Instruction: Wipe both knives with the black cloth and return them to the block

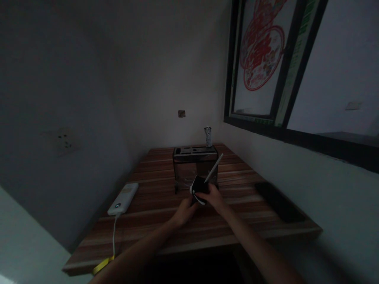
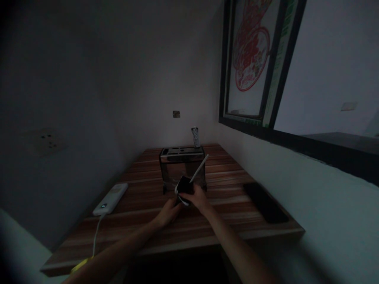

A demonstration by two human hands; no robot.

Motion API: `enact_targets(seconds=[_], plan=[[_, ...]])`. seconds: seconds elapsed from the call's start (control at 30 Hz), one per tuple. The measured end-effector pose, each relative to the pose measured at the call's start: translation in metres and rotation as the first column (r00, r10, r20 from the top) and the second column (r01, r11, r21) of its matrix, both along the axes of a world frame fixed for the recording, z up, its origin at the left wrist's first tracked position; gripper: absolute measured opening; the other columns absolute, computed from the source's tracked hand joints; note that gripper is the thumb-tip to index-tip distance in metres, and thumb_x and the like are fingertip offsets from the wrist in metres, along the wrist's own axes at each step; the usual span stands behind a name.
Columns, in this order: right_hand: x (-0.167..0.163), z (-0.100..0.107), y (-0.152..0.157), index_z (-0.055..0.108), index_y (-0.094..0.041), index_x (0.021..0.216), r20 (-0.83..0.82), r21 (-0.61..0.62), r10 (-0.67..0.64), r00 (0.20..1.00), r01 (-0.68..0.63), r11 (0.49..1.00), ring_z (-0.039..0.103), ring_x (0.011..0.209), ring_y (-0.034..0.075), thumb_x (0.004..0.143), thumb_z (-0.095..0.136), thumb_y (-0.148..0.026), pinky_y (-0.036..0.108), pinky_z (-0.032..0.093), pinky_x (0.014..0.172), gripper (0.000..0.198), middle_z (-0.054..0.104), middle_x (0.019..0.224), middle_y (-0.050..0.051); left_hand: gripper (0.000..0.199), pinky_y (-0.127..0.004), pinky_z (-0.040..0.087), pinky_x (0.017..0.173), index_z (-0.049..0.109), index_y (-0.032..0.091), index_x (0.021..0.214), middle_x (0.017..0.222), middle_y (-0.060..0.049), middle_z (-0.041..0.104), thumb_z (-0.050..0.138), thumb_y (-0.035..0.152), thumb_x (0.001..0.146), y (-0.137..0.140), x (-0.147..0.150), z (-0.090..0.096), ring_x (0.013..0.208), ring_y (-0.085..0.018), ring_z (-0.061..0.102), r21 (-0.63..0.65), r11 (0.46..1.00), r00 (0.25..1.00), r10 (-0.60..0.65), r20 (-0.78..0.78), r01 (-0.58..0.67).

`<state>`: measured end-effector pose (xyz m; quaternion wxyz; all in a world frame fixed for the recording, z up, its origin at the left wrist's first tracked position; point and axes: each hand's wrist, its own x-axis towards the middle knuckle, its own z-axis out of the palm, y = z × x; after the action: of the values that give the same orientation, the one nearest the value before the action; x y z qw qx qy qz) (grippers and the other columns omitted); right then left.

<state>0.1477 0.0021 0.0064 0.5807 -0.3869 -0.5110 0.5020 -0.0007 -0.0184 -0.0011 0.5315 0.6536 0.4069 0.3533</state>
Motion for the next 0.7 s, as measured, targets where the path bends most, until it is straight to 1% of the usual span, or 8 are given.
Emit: enact_targets(seconds=[0.07, 0.17, 0.23, 0.33, 0.47, 0.53, 0.7], plan=[[0.001, 0.000, 0.001, 0.066, -0.016, 0.086, 0.014, 0.002, 0.017, 1.000, -0.017, 1.000, 0.062, 0.078, 0.021, 0.049, 0.078, -0.028, 0.036, 0.049, 0.075, 0.040, 0.069, 0.082, 0.003, 0.024, -0.017, 0.028, 0.039, 0.058, 0.011, 0.084, 0.048, 0.004, 0.048, 0.051, 0.033, 0.076, 0.000, 0.001, 0.002, 0.040, -0.007, 0.038, 0.073, 0.997, 0.998, 0.020, -0.061, -0.015], [0.000, 0.003, -0.001, 0.066, -0.016, 0.086, 0.024, 0.031, 0.015, 1.000, -0.015, 0.999, 0.062, 0.077, 0.020, 0.052, 0.076, -0.029, 0.034, 0.049, 0.074, 0.037, 0.068, 0.083, 0.003, 0.021, -0.018, 0.035, 0.048, 0.060, 0.011, 0.081, 0.059, 0.000, 0.056, 0.052, 0.030, 0.075, 0.000, 0.002, 0.004, 0.054, -0.011, 0.047, 0.170, 0.985, 0.995, 0.048, -0.089, -0.033], [-0.001, 0.006, -0.003, 0.066, -0.017, 0.085, 0.028, 0.055, -0.016, 0.999, 0.015, 0.998, 0.061, 0.076, 0.020, 0.052, 0.076, -0.029, 0.033, 0.049, 0.072, 0.036, 0.068, 0.081, 0.003, 0.019, -0.020, 0.038, 0.054, 0.061, 0.012, 0.078, 0.063, -0.001, 0.058, 0.052, 0.028, 0.074, 0.000, 0.001, 0.005, 0.061, -0.013, 0.050, 0.199, 0.979, 0.993, 0.059, -0.104, -0.037], [0.000, 0.010, -0.004, 0.067, -0.017, 0.082, 0.065, 0.090, -0.031, 0.997, 0.025, 0.996, 0.061, 0.074, 0.020, 0.053, 0.075, -0.030, 0.032, 0.049, 0.068, 0.034, 0.068, 0.077, 0.003, 0.020, -0.022, 0.040, 0.059, 0.062, 0.012, 0.080, 0.067, -0.002, 0.060, 0.051, 0.027, 0.074, 0.002, 0.000, 0.004, 0.066, -0.016, 0.052, 0.212, 0.976, 0.989, 0.072, -0.125, -0.044], [0.003, 0.015, -0.004, 0.067, -0.016, 0.082, 0.106, 0.142, -0.036, 0.994, 0.021, 0.990, 0.061, 0.074, 0.020, 0.054, 0.074, -0.031, 0.032, 0.049, 0.068, 0.032, 0.068, 0.077, 0.003, 0.021, -0.024, 0.041, 0.070, 0.063, 0.012, 0.086, 0.079, -0.003, 0.063, 0.052, 0.026, 0.074, 0.007, -0.003, 0.003, 0.074, -0.018, 0.054, 0.302, 0.953, 0.988, 0.073, -0.134, -0.029], [0.005, 0.018, -0.004, 0.067, -0.017, 0.082, 0.098, 0.162, -0.054, 0.994, 0.037, 0.986, 0.061, 0.074, 0.021, 0.054, 0.074, -0.030, 0.033, 0.048, 0.070, 0.031, 0.068, 0.078, 0.003, 0.022, -0.024, 0.041, 0.070, 0.063, 0.013, 0.088, 0.080, -0.003, 0.064, 0.050, 0.027, 0.076, 0.008, -0.003, 0.004, 0.074, -0.017, 0.054, 0.322, 0.947, 0.987, 0.053, -0.154, -0.001], [0.010, 0.022, -0.006, 0.067, -0.018, 0.077, 0.094, 0.180, -0.096, 0.991, 0.078, 0.980, 0.060, 0.072, 0.020, 0.055, 0.074, -0.028, 0.032, 0.048, 0.069, 0.025, 0.068, 0.075, 0.001, 0.028, -0.023, 0.039, 0.064, 0.064, 0.011, 0.085, 0.074, -0.003, 0.061, 0.048, 0.034, 0.079, 0.010, -0.003, 0.006, 0.068, -0.016, 0.051, 0.332, 0.942, 0.977, 0.025, -0.211, 0.048]])
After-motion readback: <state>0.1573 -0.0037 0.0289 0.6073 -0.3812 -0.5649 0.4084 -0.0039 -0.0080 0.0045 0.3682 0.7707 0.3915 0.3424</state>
